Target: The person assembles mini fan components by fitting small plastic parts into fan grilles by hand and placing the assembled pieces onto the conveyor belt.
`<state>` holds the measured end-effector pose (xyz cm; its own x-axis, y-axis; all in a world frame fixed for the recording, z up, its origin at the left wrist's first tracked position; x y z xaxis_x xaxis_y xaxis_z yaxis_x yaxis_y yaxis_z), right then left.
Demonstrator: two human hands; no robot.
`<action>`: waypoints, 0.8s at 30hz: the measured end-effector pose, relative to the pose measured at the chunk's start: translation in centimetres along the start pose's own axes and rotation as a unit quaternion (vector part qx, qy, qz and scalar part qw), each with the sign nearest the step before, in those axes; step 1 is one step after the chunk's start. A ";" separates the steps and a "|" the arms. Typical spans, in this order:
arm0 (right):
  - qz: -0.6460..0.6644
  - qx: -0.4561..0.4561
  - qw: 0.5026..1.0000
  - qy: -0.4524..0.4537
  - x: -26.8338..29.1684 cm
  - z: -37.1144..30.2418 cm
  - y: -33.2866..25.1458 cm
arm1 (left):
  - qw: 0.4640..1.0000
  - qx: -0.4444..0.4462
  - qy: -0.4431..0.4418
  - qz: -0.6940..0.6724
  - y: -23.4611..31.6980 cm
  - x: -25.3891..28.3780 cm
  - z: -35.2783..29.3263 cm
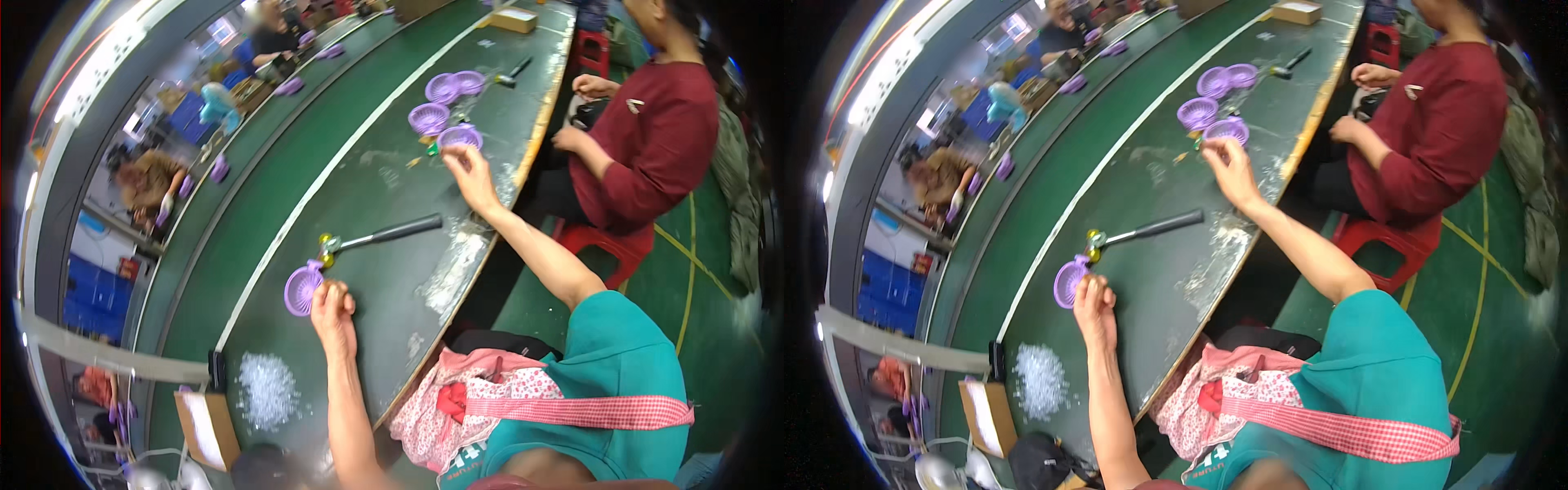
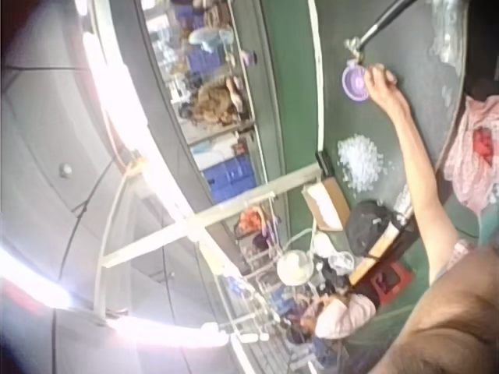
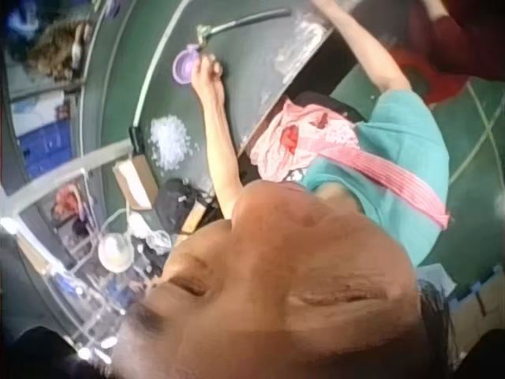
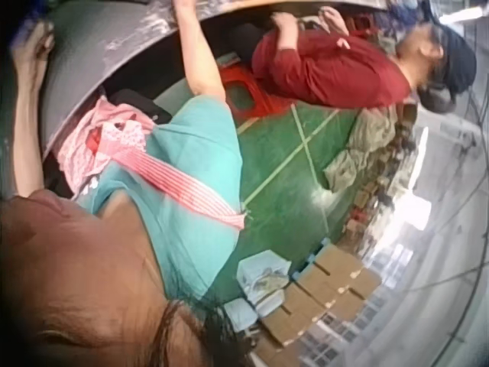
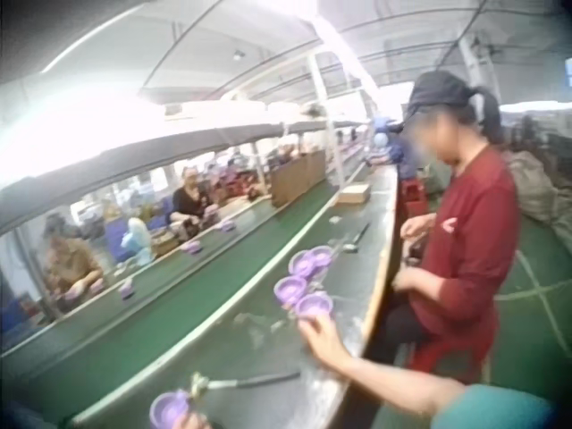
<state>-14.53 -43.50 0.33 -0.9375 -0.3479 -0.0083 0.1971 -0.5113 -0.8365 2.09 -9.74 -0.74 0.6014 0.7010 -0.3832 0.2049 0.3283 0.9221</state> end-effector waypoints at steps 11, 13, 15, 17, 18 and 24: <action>-0.404 -0.044 0.909 0.090 9.8 9.3 10.9 | 0.999 -0.015 0.015 0.028 -0.1 0.1 -0.1; -0.443 -0.047 0.892 0.081 9.4 9.4 11.1 | 0.998 -0.019 0.026 0.050 0.1 0.2 0.0; -0.441 -0.038 0.892 0.092 9.9 9.6 11.5 | 0.993 -0.069 0.005 0.095 1.0 -1.0 -0.1; -0.438 -0.027 0.893 0.098 10.3 9.7 11.7 | 0.990 -0.078 0.002 0.114 2.1 -1.9 -0.7; -0.437 -0.027 0.894 0.098 10.4 9.8 11.9 | 0.987 -0.088 -0.005 0.132 2.9 -2.7 -1.2; -0.347 -0.073 0.928 0.113 11.8 11.1 13.0 | 0.960 -0.242 -0.103 0.095 11.2 -11.7 -7.7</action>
<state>-19.88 -62.94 -4.55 -0.8632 0.2082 0.4599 -0.5029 -0.4335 -0.7478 -8.62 -9.41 13.68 0.7425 0.6537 -0.1460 -0.2762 0.4974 0.8224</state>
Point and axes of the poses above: each hand's wrist, its own z-axis towards the middle knuckle, its own x-axis out of the back of the hand, y = z × x, the point moved 6 cm from there along z, towards the middle knuckle, and after that the axes turned 2 degrees about z, right-handed, at the moved point
